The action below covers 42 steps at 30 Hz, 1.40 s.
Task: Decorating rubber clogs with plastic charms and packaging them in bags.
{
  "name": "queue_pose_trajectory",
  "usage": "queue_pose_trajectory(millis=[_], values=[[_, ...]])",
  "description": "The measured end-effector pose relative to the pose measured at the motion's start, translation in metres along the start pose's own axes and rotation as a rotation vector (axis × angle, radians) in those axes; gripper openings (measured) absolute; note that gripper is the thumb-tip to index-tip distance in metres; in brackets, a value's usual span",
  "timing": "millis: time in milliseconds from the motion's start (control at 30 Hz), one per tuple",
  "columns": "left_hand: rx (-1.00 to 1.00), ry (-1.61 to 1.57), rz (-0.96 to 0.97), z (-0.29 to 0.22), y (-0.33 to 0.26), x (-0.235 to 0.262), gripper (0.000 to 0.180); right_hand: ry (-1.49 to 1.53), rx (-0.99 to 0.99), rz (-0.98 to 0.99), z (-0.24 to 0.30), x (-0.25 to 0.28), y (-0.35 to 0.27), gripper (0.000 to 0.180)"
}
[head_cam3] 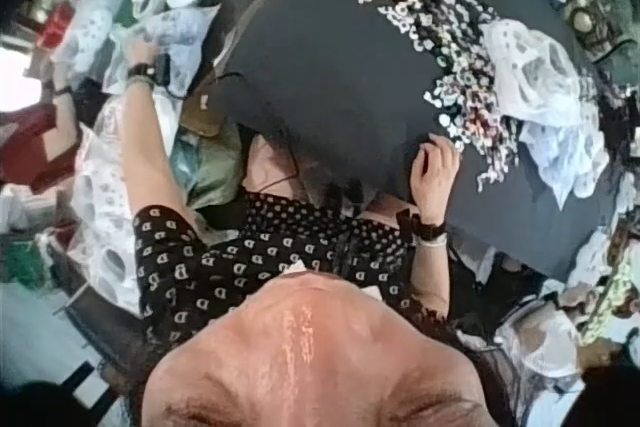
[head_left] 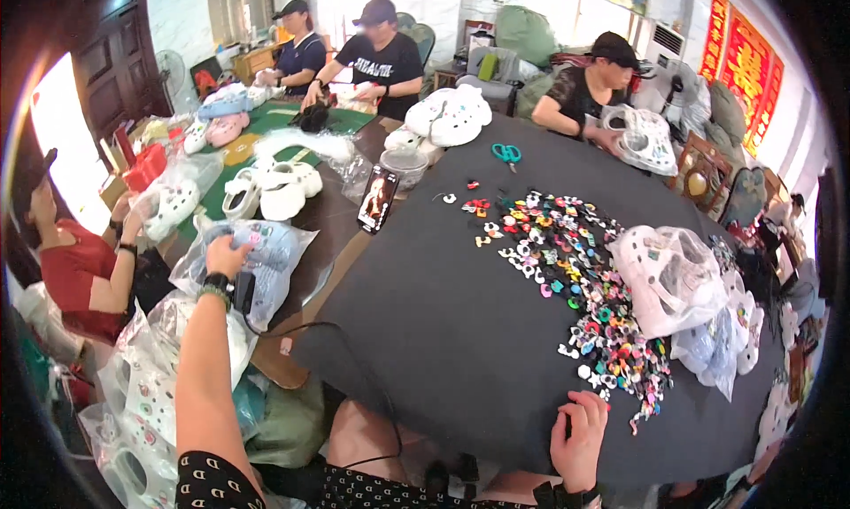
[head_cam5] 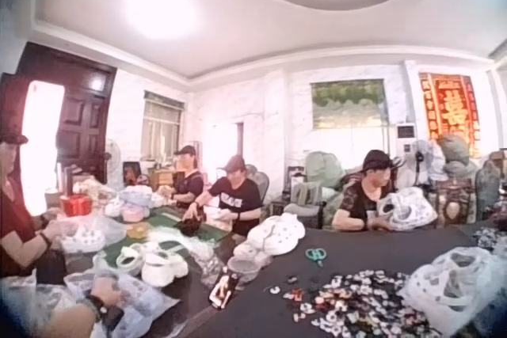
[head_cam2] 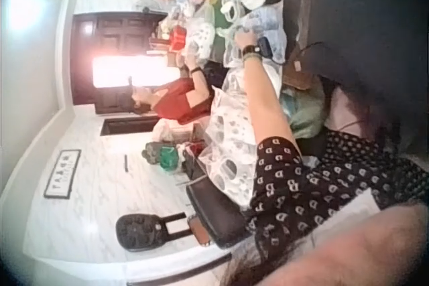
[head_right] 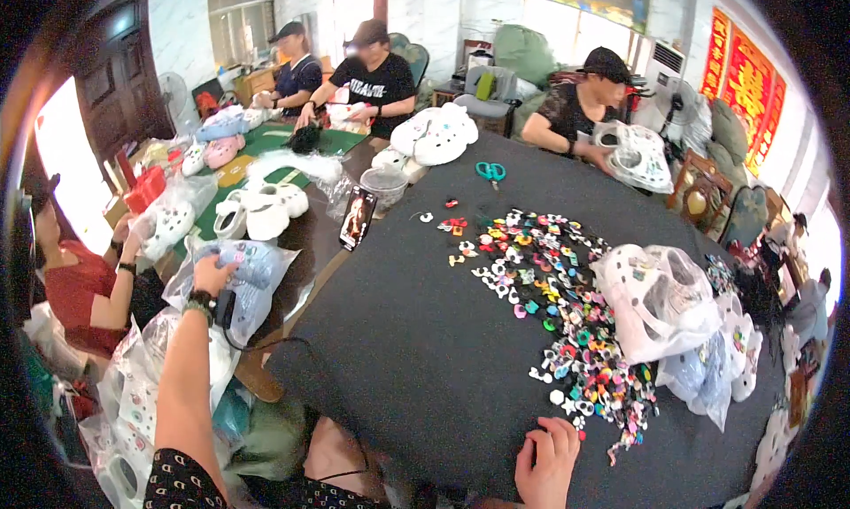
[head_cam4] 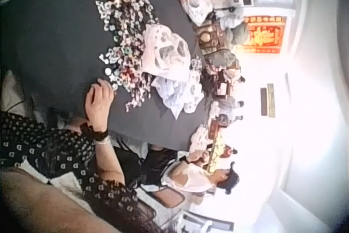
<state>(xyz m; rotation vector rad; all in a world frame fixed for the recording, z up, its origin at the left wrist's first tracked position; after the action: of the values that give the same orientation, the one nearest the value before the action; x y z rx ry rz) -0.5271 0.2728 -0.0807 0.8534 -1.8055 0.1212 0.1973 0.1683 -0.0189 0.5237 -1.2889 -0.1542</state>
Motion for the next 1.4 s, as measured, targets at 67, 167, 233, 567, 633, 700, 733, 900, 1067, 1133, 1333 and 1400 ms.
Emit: queue_pose_trajectory(millis=[67, 167, 233, 567, 633, 700, 733, 900, 1067, 1133, 1333, 1400], values=[[-0.104, -0.077, -0.101, -0.020, -0.016, 0.015, 0.034, 0.000, 0.008, -0.031, -0.010, -0.002, -0.005, 0.015], [-0.248, -0.116, -0.295, -0.038, -0.040, 0.049, 0.021, 0.008, 0.054, -0.070, -0.011, -0.004, -0.003, 0.014], [-0.304, -0.314, -0.349, -0.073, -0.066, 0.086, 0.023, 0.032, 0.048, -0.084, -0.014, 0.002, -0.007, 0.013], [-0.638, -0.293, -0.381, -0.272, -0.164, 0.212, 0.021, 0.028, 0.065, -0.122, -0.019, 0.001, -0.011, 0.014], [-0.695, -0.415, -0.351, -0.307, -0.181, 0.218, 0.020, 0.029, 0.076, -0.142, -0.017, 0.001, -0.012, 0.014], [-0.703, -0.508, -0.321, -0.340, -0.197, 0.220, 0.021, 0.046, 0.083, -0.169, -0.016, 0.003, -0.012, 0.014], [-0.676, -0.531, -0.291, -0.357, -0.206, 0.218, 0.022, 0.049, 0.091, -0.183, -0.016, 0.003, -0.013, 0.013], [-0.658, -0.704, -0.091, -0.417, -0.242, 0.155, 0.028, 0.088, 0.079, -0.215, -0.019, 0.006, -0.016, 0.012], [-0.795, -0.718, 0.233, -0.451, -0.314, 0.086, 0.045, 0.136, 0.071, -0.223, -0.025, 0.012, -0.020, 0.024], [-0.887, -0.688, 0.211, -0.450, -0.328, 0.086, 0.052, 0.144, 0.085, -0.230, -0.022, 0.014, -0.019, 0.025], [-0.681, -0.410, -0.184, -0.374, -0.281, 0.104, 0.055, 0.143, 0.107, -0.220, -0.018, 0.015, -0.018, 0.025], [-0.566, -0.423, -0.200, -0.344, -0.265, 0.106, 0.056, 0.151, 0.100, -0.216, -0.018, 0.015, -0.018, 0.025]])
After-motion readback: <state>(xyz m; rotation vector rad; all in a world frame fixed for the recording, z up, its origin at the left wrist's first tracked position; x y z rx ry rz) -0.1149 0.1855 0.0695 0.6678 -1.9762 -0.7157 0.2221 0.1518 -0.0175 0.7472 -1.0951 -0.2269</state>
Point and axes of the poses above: each hand's wrist, its own y-axis towards the middle knuckle, its own x-axis out of the back of the hand, z = x × y, the point moved 9 cm from there along y, towards the middle knuckle, and after that the axes turned 13 degrees about -y, right-handed, at the moved point
